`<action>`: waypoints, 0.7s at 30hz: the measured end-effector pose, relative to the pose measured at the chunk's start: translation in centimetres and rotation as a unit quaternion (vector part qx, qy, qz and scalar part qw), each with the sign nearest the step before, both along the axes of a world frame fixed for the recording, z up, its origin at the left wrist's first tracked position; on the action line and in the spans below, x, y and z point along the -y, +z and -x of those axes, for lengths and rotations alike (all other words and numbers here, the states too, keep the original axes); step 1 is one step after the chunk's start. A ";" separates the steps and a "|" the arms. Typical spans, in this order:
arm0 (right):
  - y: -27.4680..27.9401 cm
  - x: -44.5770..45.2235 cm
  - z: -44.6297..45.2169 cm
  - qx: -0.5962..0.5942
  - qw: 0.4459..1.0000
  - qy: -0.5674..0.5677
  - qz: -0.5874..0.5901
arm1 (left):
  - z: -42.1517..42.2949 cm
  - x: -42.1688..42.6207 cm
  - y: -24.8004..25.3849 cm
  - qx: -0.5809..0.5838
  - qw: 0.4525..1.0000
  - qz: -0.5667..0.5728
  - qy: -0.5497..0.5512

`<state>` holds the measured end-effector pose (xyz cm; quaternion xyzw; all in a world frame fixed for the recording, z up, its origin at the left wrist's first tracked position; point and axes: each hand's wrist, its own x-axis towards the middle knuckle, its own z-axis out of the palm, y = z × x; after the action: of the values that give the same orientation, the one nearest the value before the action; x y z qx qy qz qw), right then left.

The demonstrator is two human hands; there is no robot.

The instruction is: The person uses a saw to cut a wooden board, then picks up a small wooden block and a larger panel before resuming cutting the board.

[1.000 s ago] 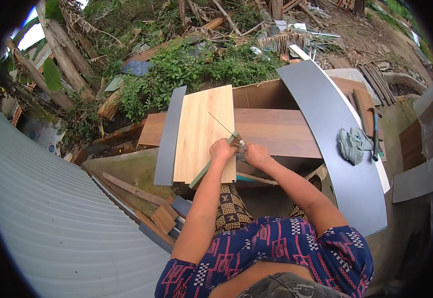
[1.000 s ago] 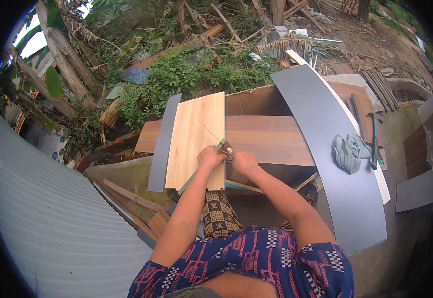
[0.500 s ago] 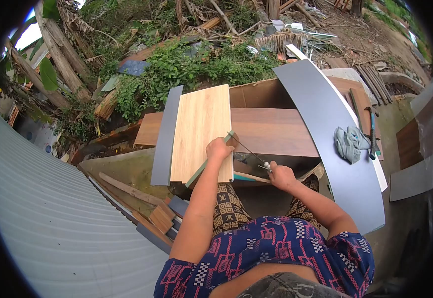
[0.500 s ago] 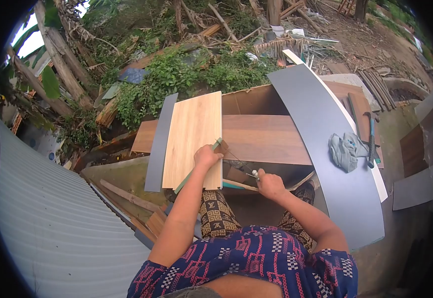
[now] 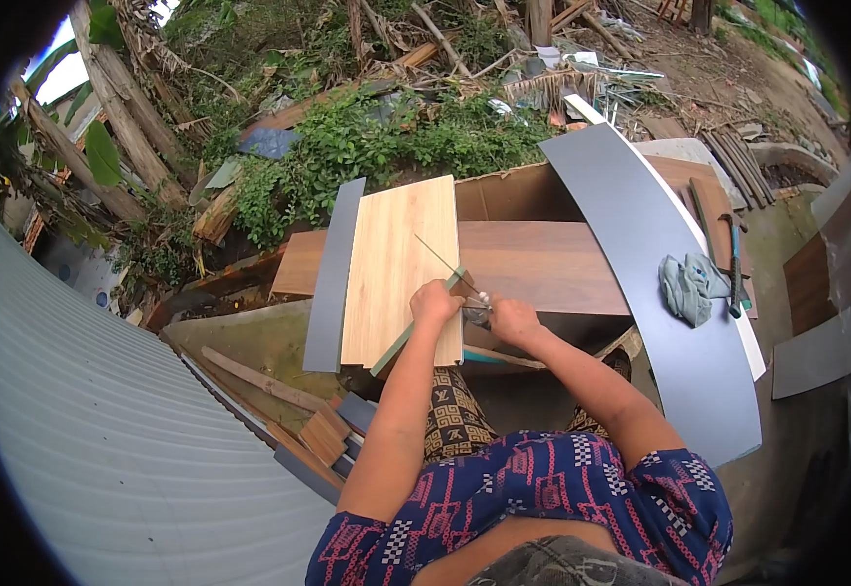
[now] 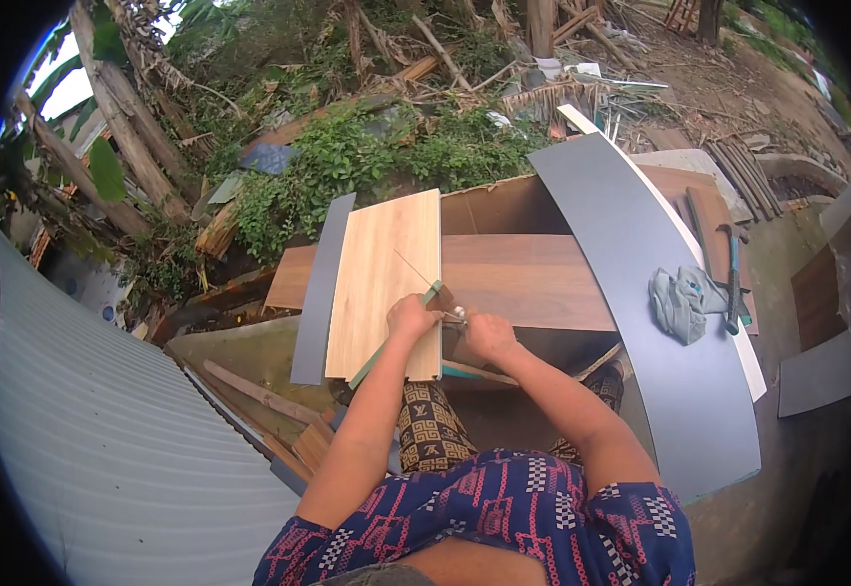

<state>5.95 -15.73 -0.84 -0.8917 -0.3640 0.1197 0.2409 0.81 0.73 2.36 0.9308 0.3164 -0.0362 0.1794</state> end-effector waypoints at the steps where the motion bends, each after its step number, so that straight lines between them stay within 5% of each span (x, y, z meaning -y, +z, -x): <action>1: 0.0 1.1 0.4 -0.004 1.000 0.002 0.011 | -0.1 -0.2 0.0 -0.004 1.000 0.000 -0.001; 9: -1.4 9.7 2.8 0.027 1.000 0.001 0.012 | 0.0 -0.1 0.0 0.002 1.000 0.008 -0.003; 21: -0.1 -1.6 -1.1 0.001 1.000 0.011 0.002 | -0.1 0.0 0.1 -0.006 1.000 0.001 -0.002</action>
<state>7.09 -14.11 -0.92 -0.8881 -0.3739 0.1223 0.2379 0.92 0.69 2.43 0.9309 0.3156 -0.0426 0.1787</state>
